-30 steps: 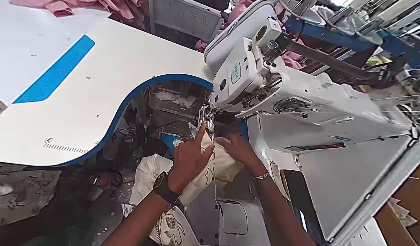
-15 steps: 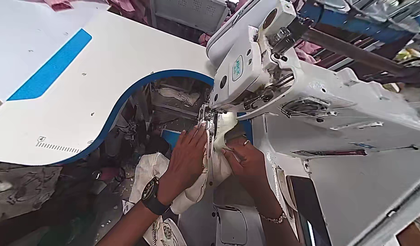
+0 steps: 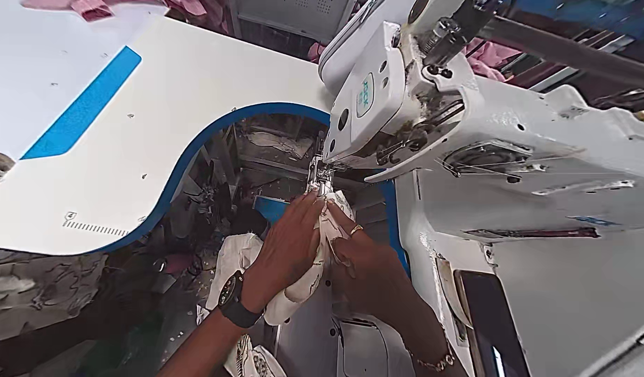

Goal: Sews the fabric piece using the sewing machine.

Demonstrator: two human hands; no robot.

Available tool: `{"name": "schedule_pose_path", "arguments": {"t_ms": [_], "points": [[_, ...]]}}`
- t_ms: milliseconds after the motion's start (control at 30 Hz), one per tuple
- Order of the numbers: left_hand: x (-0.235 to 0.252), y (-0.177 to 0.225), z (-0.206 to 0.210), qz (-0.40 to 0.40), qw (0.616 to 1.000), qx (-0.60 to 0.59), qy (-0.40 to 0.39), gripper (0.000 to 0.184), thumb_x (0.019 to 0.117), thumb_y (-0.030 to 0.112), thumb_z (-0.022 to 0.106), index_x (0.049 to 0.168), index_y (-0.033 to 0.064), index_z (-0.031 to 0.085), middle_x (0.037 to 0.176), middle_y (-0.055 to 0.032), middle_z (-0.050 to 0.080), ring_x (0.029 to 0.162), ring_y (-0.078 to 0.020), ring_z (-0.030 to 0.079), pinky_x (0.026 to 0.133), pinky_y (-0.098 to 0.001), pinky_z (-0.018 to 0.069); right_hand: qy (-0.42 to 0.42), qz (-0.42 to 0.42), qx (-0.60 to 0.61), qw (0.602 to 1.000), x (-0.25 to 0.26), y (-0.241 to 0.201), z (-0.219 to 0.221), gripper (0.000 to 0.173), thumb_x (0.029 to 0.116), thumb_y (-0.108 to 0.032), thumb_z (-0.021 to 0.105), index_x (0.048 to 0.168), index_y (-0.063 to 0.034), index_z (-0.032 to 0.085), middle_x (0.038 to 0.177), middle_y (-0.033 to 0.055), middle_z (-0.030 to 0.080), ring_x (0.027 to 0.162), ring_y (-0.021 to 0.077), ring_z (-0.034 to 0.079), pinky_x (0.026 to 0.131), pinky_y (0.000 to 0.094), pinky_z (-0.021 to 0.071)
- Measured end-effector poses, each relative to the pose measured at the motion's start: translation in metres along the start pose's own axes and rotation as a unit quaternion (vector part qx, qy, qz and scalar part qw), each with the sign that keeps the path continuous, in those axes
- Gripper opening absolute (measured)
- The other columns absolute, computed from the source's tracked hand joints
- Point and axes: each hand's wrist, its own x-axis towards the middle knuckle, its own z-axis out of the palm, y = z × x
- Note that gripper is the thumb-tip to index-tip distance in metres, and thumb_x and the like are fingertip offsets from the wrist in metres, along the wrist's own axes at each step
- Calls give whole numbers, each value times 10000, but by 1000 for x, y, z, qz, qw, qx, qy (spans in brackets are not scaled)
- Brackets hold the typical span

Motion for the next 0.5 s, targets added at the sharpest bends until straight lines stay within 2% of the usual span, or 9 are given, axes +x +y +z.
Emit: {"name": "schedule_pose_path", "arguments": {"t_ms": [67, 133, 233, 333, 400, 433, 500], "points": [[1, -1, 0, 2, 1000, 1, 5, 411, 987, 141, 484, 1341, -31, 604, 1433, -215, 586, 1346, -376, 555, 1097, -444, 468, -15, 15, -28, 999, 0, -5, -2, 104, 735, -146, 642, 678, -68, 604, 1490, 139, 575, 563, 181, 670, 422, 353, 469], [-1, 1, 1, -6, 1000, -27, 12, 442, 980, 132, 498, 1373, -59, 568, 1434, -223, 582, 1371, -359, 536, 1131, -425, 443, -36, 38, -19, 998, 1, -6, -1, 113, 761, -168, 630, 696, -77, 612, 1530, 127, 536, 561, 167, 662, 429, 349, 474], [-5, 4, 1, -23, 996, -85, 25, 489, 978, 129, 544, 1417, -82, 503, 1440, -248, 562, 1387, -334, 523, 1143, -397, 438, -50, 69, 55, 995, 11, -5, -1, 122, 810, -181, 599, 746, -79, 613, 1553, 169, 493, 594, 117, 623, 468, 304, 450], [-2, 6, -1, -21, 996, -82, 20, 452, 918, 3, 531, 1367, -35, 561, 1445, -252, 556, 1368, -377, 534, 1115, -429, 466, -25, 67, 126, 989, 25, 0, 6, 166, 847, -202, 606, 755, -69, 570, 1489, 219, 531, 729, 43, 597, 578, 209, 443], [2, 6, -3, -21, 998, -62, -3, 409, 885, -64, 548, 1273, 22, 645, 1460, -250, 543, 1362, -412, 531, 1090, -455, 484, 1, 59, 161, 985, 29, 1, 12, 151, 851, -189, 622, 799, -51, 591, 1485, 249, 524, 927, 72, 663, 710, 197, 498], [4, 4, -3, -18, 998, -53, -6, 382, 880, -70, 558, 1231, 38, 666, 1463, -245, 543, 1356, -412, 537, 1075, -450, 497, 16, 62, 163, 985, 29, -1, 14, 143, 856, -194, 631, 822, -55, 626, 1484, 244, 530, 966, 73, 681, 737, 192, 517], [7, 2, -2, -14, 999, -49, 0, 326, 906, -39, 556, 1196, 49, 677, 1473, -239, 539, 1360, -406, 537, 1078, -448, 495, 57, 76, 157, 983, 27, -6, 19, 161, 857, -206, 645, 795, -57, 638, 1458, 217, 568, 754, 20, 625, 605, 177, 468]]}}
